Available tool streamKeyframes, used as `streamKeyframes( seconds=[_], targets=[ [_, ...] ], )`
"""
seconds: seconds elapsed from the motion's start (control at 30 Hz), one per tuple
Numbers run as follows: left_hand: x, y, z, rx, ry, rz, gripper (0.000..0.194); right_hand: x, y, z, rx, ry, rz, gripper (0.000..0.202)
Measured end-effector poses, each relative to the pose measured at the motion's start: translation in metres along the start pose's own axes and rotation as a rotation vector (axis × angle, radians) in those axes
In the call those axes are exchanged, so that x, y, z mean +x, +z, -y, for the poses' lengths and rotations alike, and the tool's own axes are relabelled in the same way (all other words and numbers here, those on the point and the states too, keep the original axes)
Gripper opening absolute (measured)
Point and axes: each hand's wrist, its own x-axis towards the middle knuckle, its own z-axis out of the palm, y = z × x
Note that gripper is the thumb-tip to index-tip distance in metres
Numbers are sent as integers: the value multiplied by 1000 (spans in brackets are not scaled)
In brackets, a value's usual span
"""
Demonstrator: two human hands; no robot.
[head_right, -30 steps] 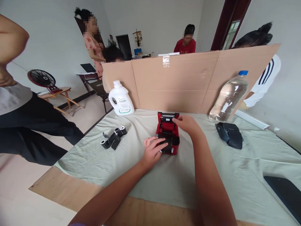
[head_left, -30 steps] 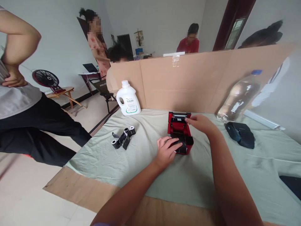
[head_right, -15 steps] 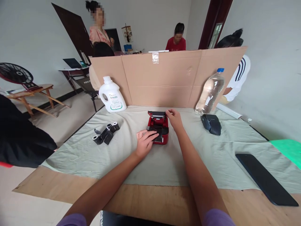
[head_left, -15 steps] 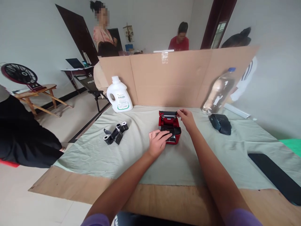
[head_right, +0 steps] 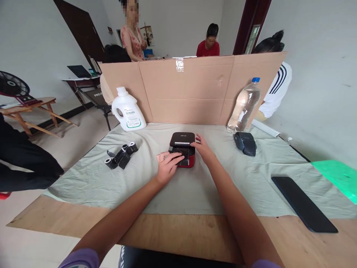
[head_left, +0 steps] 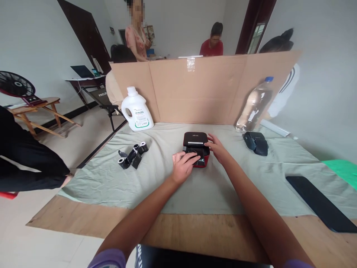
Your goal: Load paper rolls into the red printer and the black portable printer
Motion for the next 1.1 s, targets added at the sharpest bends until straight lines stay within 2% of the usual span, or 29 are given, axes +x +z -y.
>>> streamKeyframes(
  seconds=[0.1,0.17,0.3,0.43,0.73,0.87,1.1],
  targets=[
    [4,0,4,9,-33,-59,39,1,4,-11,101,48,59,73],
    [9,-2,9,-14,-108,-69,44,2,8,-18,169,39,47,71],
    [14,-5,28,-210,-240,34,66,-1,21,-27,297,-74,-13,65],
    [15,-6,42,-365,-283,81,68,-7,28,-30,331,-110,-63,59],
    [19,-4,39,-283,-262,10,42,-5,30,-29,360,-81,-93,61],
    [14,-2,39,-298,-255,14,44,-8,32,-31,396,-104,-101,56],
    [16,-8,35,-311,-210,84,48,-2,27,-35,229,-69,-74,59]
  ],
)
